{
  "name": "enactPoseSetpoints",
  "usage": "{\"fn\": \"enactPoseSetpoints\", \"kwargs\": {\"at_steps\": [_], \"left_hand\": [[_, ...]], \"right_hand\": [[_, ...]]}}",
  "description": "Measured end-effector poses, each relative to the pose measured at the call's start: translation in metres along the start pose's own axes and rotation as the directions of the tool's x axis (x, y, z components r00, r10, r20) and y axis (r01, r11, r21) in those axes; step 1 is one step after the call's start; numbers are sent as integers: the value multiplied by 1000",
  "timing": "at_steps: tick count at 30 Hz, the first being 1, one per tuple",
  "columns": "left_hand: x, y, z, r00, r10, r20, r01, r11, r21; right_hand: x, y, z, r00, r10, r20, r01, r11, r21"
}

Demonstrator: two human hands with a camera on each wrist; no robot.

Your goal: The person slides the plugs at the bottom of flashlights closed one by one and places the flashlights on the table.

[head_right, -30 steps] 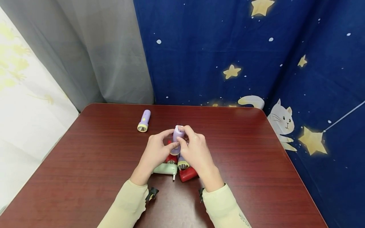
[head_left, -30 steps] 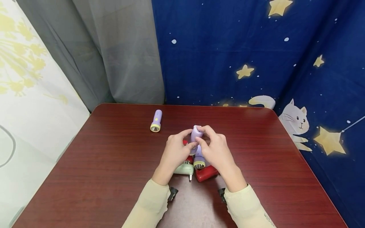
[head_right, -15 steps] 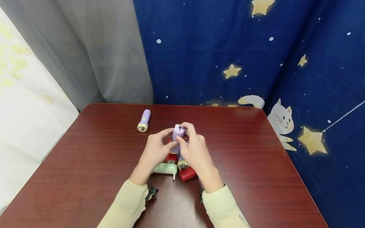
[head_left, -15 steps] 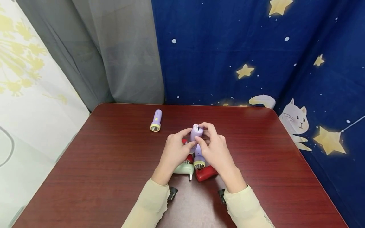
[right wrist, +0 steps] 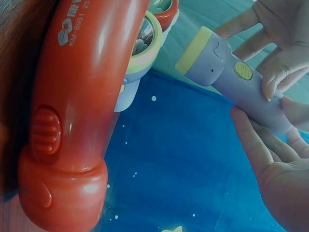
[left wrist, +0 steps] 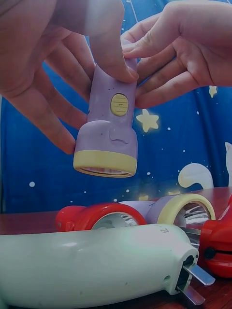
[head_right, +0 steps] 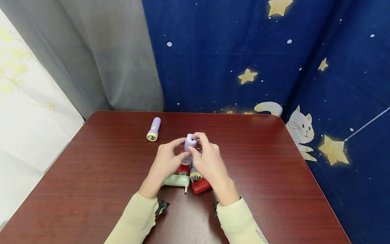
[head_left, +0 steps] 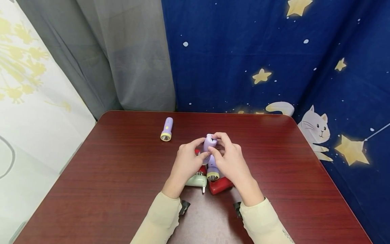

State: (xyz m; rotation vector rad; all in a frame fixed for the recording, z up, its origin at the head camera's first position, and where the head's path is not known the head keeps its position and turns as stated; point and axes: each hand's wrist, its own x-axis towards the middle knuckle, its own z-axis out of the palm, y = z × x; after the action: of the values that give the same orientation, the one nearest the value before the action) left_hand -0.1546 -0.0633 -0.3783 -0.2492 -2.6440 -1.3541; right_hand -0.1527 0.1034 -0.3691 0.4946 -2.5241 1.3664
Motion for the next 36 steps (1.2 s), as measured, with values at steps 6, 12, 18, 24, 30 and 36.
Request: {"fn": "enactPoseSetpoints", "kwargs": {"at_steps": [6,12,18,24,30,36], "left_hand": [[1,-2,0,1000,17,-6,-17,1000,1],[1,-3,1,1000,15,-2,-15,1000,-2],[1,-2,1,1000,11,-1,-11,1000,0],[0,-2,0,1000,-13,4,13,1000,2],[1,-2,0,1000,12,-7,-12,999,35],[1,-2,1,1000,2,13,-3,999,43]], "right_hand": [[0,1,1,1000,4,-2,-4,1000,-3],[-1,2,1,1000,3,-2,-3,1000,-13],[-1,2,2,1000,-9,-10,8,1000,-19],[-2,2,2,1000,14,2,-14,1000,-13],[0,0,-2,995,70,67,-70,998,-6],[1,-1,-5,988,83,130,-84,996,3]]}}
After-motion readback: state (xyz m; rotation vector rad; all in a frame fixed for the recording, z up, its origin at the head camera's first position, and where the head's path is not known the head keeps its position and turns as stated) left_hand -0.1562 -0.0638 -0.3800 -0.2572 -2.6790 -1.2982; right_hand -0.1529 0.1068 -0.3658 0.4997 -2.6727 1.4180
